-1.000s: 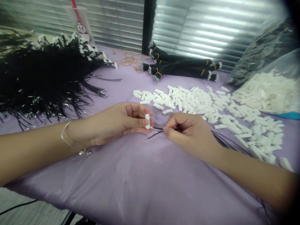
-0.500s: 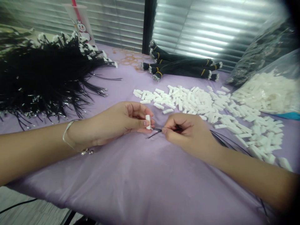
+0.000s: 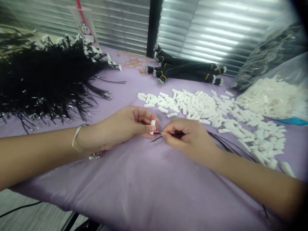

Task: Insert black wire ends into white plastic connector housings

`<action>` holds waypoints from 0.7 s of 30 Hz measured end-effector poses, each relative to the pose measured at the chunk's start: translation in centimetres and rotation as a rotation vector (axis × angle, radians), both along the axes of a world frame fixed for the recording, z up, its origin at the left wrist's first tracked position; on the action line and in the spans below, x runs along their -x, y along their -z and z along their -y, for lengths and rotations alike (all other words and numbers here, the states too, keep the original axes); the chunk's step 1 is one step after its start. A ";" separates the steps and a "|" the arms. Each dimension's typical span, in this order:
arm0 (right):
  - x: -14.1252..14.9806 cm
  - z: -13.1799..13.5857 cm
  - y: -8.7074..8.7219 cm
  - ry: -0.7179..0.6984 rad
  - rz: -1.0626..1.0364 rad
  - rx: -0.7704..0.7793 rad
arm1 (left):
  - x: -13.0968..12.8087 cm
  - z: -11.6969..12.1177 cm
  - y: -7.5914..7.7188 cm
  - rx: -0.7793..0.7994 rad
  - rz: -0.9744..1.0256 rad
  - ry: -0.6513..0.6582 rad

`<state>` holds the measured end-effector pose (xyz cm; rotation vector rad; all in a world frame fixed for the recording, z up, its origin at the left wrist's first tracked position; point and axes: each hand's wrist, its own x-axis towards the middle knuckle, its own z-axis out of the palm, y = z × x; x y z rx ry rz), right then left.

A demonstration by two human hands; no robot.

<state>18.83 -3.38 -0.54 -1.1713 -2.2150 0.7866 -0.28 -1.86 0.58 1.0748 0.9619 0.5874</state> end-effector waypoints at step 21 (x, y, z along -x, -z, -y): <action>-2.0 -1.9 -0.9 0.017 0.240 -0.118 | 0.5 -0.3 -0.6 -0.106 -0.081 0.152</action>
